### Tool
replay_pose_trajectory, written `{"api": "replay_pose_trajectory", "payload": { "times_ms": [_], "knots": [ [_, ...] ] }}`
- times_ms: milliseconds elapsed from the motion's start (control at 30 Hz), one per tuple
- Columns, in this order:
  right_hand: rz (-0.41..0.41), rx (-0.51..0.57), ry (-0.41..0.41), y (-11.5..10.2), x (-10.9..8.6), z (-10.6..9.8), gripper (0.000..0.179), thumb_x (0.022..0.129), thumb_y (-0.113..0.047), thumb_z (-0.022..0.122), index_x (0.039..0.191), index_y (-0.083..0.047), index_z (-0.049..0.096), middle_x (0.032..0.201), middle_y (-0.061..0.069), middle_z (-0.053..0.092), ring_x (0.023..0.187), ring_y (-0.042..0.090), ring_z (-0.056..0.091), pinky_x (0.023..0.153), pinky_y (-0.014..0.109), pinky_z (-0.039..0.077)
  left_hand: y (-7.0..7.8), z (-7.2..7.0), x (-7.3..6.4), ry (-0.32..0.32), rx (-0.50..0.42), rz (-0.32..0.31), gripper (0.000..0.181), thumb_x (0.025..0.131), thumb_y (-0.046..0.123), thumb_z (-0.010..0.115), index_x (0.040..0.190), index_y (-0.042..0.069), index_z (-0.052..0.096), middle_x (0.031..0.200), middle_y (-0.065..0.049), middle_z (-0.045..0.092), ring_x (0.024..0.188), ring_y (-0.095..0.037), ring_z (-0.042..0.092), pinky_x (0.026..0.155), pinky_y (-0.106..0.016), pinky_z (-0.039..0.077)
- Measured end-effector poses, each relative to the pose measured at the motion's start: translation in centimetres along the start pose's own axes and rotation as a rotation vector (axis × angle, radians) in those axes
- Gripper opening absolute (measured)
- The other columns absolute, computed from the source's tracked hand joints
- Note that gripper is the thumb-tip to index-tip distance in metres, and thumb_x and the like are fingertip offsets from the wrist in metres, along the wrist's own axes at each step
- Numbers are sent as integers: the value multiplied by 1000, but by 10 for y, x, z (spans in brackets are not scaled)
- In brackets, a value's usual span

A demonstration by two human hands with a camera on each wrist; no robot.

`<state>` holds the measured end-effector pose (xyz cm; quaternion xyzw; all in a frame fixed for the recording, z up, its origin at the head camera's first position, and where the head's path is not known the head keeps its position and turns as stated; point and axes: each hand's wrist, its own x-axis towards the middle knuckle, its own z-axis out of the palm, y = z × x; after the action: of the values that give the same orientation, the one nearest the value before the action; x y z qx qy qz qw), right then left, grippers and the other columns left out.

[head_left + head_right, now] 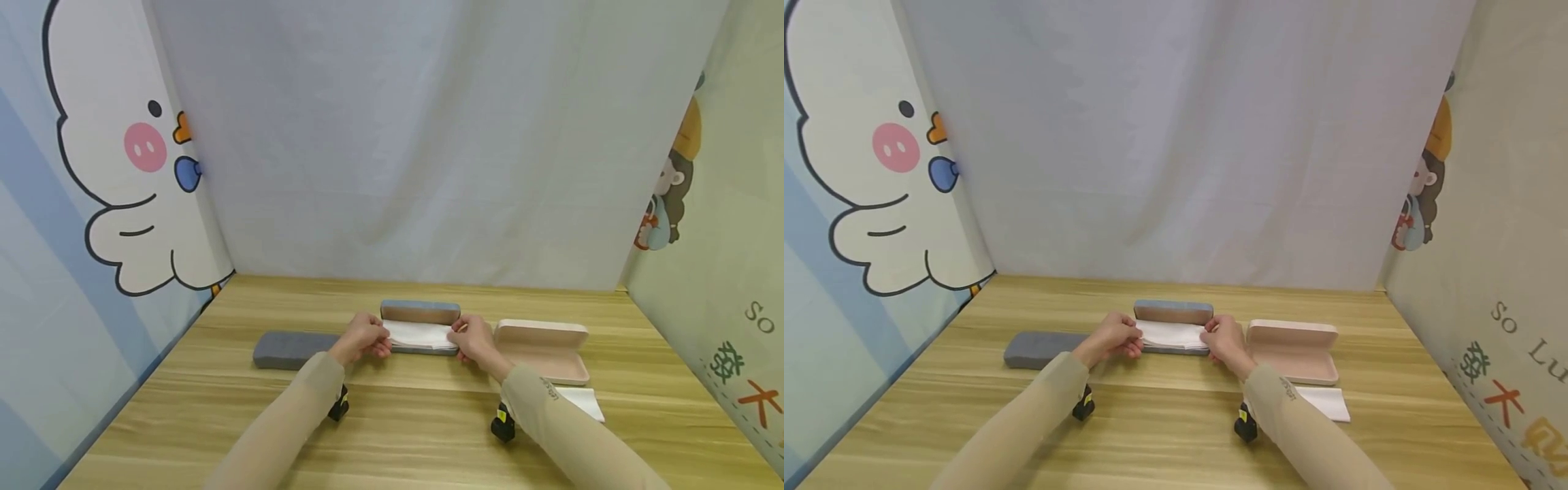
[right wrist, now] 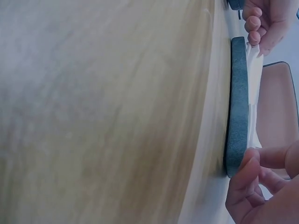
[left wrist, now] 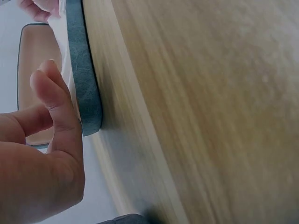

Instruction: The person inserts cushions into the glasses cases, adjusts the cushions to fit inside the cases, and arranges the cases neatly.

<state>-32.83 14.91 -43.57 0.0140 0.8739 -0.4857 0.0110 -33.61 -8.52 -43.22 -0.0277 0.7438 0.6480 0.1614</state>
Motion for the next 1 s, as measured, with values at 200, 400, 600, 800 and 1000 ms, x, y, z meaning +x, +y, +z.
{"api": "replay_pose_trajectory", "payload": {
  "times_ms": [200, 400, 600, 800, 1000],
  "knots": [
    [-6, -6, -4, -2, 1, -1, 11, 83, -4, 66, 91, 1, 60, 57, 4, 56, 37, 10, 47, 33, 19, 40, -1, 3, 1, 62, 61, 30, 12, 88, -9, 50, 86, 2, 45, 52, -7, 57, 39, -10, 55, 36, -18, 48],
    [-14, -14, 0, -1, 2, 1, 10, 83, -2, 67, 90, 2, 60, 56, 4, 55, 37, 9, 46, 34, 19, 40, 0, 4, 1, 120, 167, 49, 17, 83, -10, 49, 76, 5, 46, 46, -3, 53, 33, -6, 47, 31, -16, 39],
    [-15, -43, 11, 1, 0, 2, 9, 84, -3, 66, 90, 0, 60, 55, 1, 52, 37, 8, 43, 35, 18, 38, 0, 5, 1, 136, 290, 78, 22, 78, -10, 50, 67, 8, 44, 43, -1, 50, 31, -7, 42, 30, -17, 35],
    [-19, -53, 15, 3, 0, 3, 9, 84, -3, 64, 91, 0, 59, 52, -1, 50, 35, 7, 41, 34, 18, 37, -2, 7, 3, 184, 466, 130, 19, 76, -9, 52, 68, 7, 46, 42, 0, 49, 31, -8, 42, 30, -17, 36],
    [-27, -73, 24, 6, -1, 4, 11, 83, -2, 63, 91, -1, 56, 55, 1, 50, 37, 8, 43, 34, 19, 38, -3, 11, 4, 212, 611, 127, 16, 80, -6, 54, 73, 7, 48, 43, 1, 47, 33, -10, 43, 32, -17, 36]
  ]
}}
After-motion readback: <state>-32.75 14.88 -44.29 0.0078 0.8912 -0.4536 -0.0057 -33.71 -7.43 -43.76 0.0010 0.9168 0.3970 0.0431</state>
